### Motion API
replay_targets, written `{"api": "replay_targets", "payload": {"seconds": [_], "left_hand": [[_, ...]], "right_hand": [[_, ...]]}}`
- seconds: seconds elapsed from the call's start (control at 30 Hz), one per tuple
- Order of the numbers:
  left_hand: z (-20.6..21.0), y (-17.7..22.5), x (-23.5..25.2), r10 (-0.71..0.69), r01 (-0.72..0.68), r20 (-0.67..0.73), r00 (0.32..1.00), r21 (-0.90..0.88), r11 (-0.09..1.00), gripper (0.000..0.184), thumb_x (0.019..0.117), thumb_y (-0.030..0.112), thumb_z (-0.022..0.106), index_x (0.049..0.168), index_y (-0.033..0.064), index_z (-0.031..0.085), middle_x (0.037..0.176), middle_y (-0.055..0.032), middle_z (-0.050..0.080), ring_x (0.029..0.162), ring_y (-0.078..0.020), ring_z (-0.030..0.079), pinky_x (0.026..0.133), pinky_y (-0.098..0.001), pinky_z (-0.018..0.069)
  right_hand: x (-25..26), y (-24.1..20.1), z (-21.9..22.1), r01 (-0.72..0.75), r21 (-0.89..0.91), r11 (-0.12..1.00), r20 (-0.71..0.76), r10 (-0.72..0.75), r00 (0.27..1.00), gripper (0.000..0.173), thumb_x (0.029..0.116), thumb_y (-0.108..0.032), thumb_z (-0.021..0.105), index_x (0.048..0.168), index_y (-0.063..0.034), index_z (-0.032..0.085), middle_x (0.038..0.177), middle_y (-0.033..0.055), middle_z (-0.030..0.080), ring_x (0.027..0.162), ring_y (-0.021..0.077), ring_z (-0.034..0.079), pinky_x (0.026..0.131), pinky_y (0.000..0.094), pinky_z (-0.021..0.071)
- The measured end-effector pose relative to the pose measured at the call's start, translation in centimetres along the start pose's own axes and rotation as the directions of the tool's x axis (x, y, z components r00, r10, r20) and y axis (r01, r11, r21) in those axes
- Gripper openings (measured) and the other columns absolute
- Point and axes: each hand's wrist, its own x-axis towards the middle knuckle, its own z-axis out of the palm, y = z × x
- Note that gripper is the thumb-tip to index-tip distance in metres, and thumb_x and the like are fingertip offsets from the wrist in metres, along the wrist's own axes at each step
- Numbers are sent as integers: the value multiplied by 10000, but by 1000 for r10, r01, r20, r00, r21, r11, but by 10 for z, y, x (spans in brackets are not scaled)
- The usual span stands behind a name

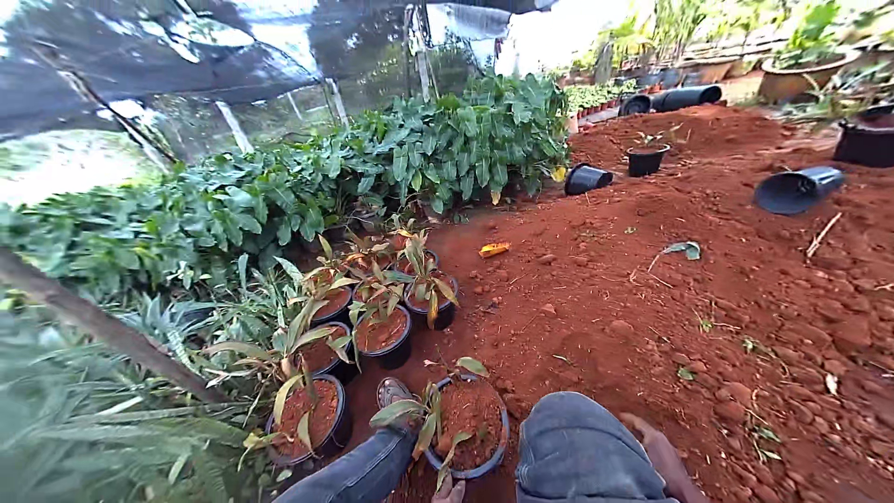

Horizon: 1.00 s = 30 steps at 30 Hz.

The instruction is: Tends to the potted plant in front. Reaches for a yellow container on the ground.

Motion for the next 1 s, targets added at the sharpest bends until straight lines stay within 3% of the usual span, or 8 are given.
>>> {"api": "replay_targets", "payload": {"seconds": [0.17,0.3,0.43,0.53,0.63,0.77,0.9,1.0], "left_hand": [[-55,31,-28,-27,-22,-154,988,-305,952,459,1003,276,634,1396,40,619,1355,-205,650,1280,-358,612,1124,-558,445],[-138,62,-42,78,-207,-324,943,-385,899,388,988,250,640,1317,47,672,1278,-147,696,1201,-272,662,1079,-509,499],[-210,79,-54,125,-347,-435,892,-482,805,357,1005,233,612,1304,43,660,1261,-109,697,1154,-205,674,1015,-426,546],[-228,68,-45,77,-362,-445,892,-603,711,313,1015,228,613,1266,52,674,1218,-95,711,1095,-186,701,942,-376,590],[-226,35,-18,-26,-327,-422,906,-738,591,250,1031,146,605,1234,17,672,1167,-125,723,1043,-203,722,887,-354,609],[-218,1,21,-261,-240,-373,890,-871,428,219,1049,113,570,1200,-23,651,1088,-162,709,931,-232,707,798,-367,590],[-224,4,35,-233,-297,-435,870,-839,457,250,1021,135,610,1230,8,658,1133,-134,718,1002,-221,716,857,-369,603],[-222,1,39,-231,-290,-446,864,-819,495,237,1016,145,602,1204,22,677,1109,-111,726,992,-202,718,845,-353,608]], "right_hand": [[48,-139,-50,126,175,976,85,-142,986,413,1059,-285,562,1378,-27,602,1261,203,673,1104,318,676,964,529,537],[61,-244,-82,253,153,955,153,-276,949,386,1078,-291,533,1386,-69,602,1297,171,662,1148,295,665,994,522,534],[68,-314,-81,430,-116,895,269,-388,881,366,1080,-282,524,1360,-72,629,1239,168,694,1122,310,674,994,561,511],[88,-342,-64,517,-401,757,478,-309,822,354,1080,-232,500,1354,-58,642,1194,193,700,1116,346,668,995,569,492],[110,-346,-25,463,-594,658,529,-115,841,295,1068,-189,490,1192,-2,682,1114,238,691,1076,395,663,941,595,495],[143,-271,66,266,-490,830,479,2,878,315,1041,-225,517,1164,5,692,1115,256,690,1051,414,667,912,624,508],[130,-201,146,48,-412,910,590,226,775,385,1061,-243,484,1318,5,626,1263,266,644,1157,391,631,988,588,481],[120,-188,185,-59,-355,933,588,272,762,311,1051,-246,497,1198,-13,642,1127,218,646,1015,333,634,871,548,503]]}}
